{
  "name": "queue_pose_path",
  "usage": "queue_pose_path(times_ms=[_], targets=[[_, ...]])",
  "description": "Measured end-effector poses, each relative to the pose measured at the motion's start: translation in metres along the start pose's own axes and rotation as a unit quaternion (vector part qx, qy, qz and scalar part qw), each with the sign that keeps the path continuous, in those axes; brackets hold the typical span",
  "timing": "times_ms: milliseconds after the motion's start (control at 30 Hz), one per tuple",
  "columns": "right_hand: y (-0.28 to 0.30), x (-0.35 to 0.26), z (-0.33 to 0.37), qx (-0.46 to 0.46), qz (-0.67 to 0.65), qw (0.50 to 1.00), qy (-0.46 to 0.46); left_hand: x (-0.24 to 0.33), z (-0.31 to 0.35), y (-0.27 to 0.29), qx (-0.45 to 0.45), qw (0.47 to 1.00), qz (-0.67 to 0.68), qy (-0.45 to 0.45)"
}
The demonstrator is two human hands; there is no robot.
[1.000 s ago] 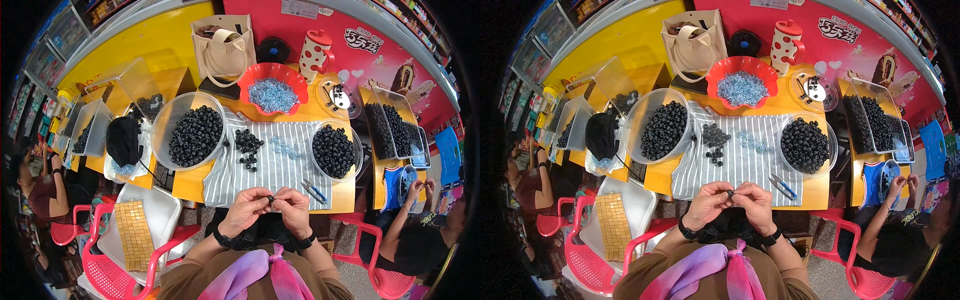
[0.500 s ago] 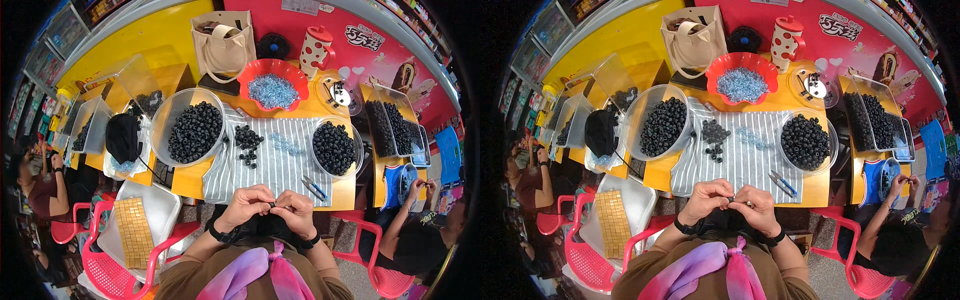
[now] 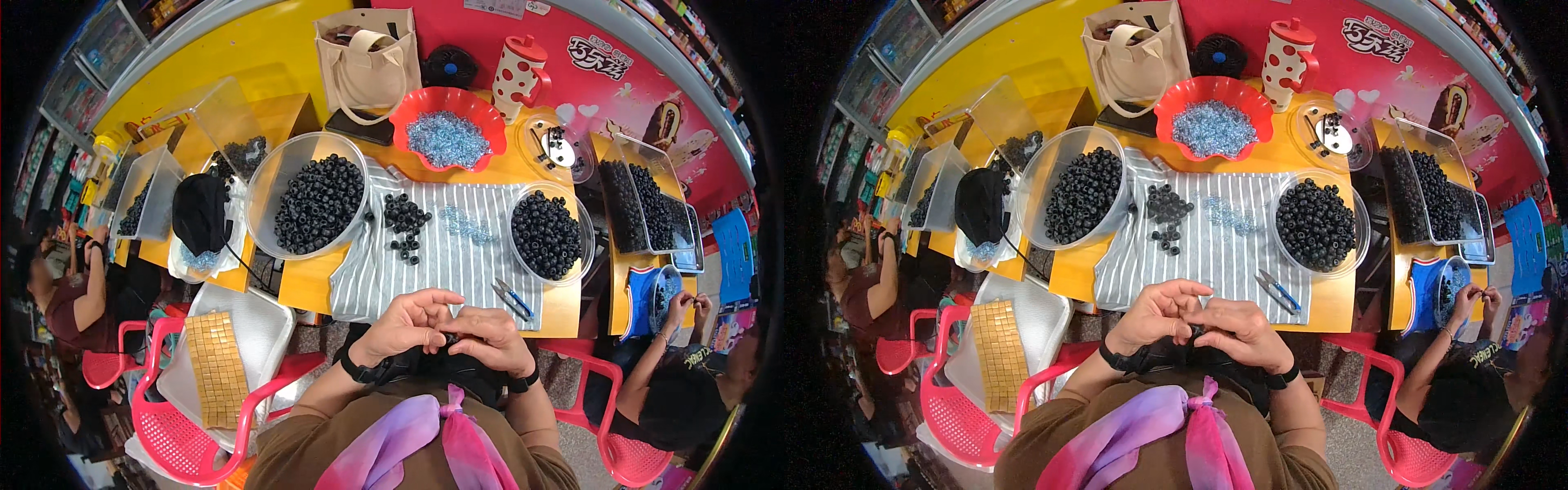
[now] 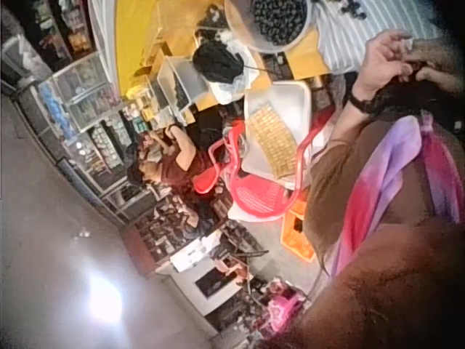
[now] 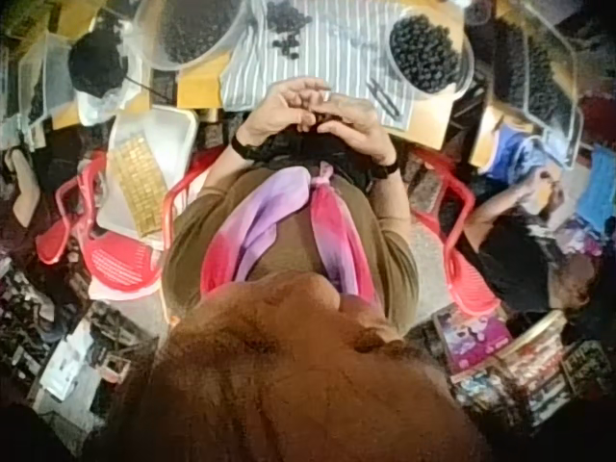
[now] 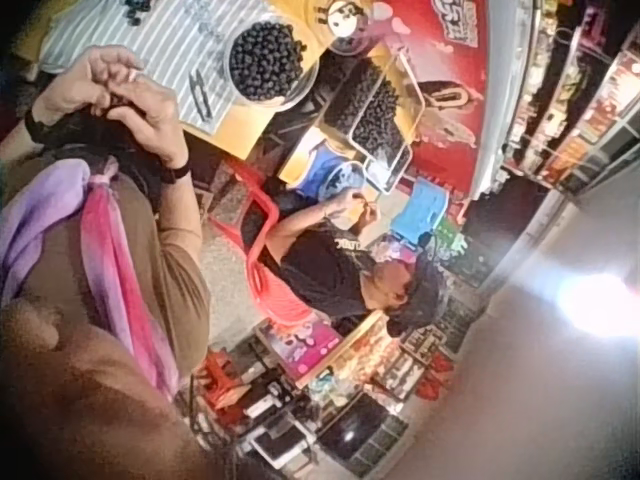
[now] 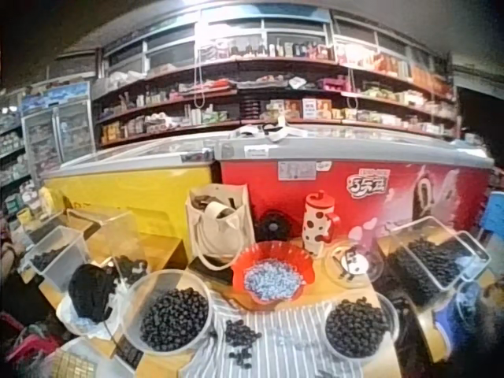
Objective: Sorting and inspecting small dark round objects at a table.
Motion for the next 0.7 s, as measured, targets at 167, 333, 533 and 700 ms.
queue_pose_path(times_ms=[167, 333, 533, 700], targets=[[0.002, -0.005, -0.003, -0.026, -0.015, 0.999, 0.026, 0.001, -0.003, -0.002, -0.016, 1.0, 0.0, 0.026], [-0.003, -0.003, -0.001, -0.041, 0.027, 0.996, 0.068, -0.004, 0.002, -0.003, -0.021, 0.998, 0.018, 0.049], [-0.012, 0.002, 0.006, -0.001, 0.106, 0.99, 0.092, -0.009, 0.002, -0.007, -0.013, 0.998, 0.005, 0.059], [-0.009, -0.001, -0.002, 0.064, 0.07, 0.992, 0.089, -0.009, -0.002, -0.007, 0.045, 0.996, 0.074, 0.005]])
Point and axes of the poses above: each hand's wrist, its own z-axis away from the middle knuckle, its own y-axis out of the back of the hand, x = y × z, the point moved 2 cm from there along -z, towards the middle knuckle, and after that the axes turned 11 degrees about -x, right-handed, at the moved point
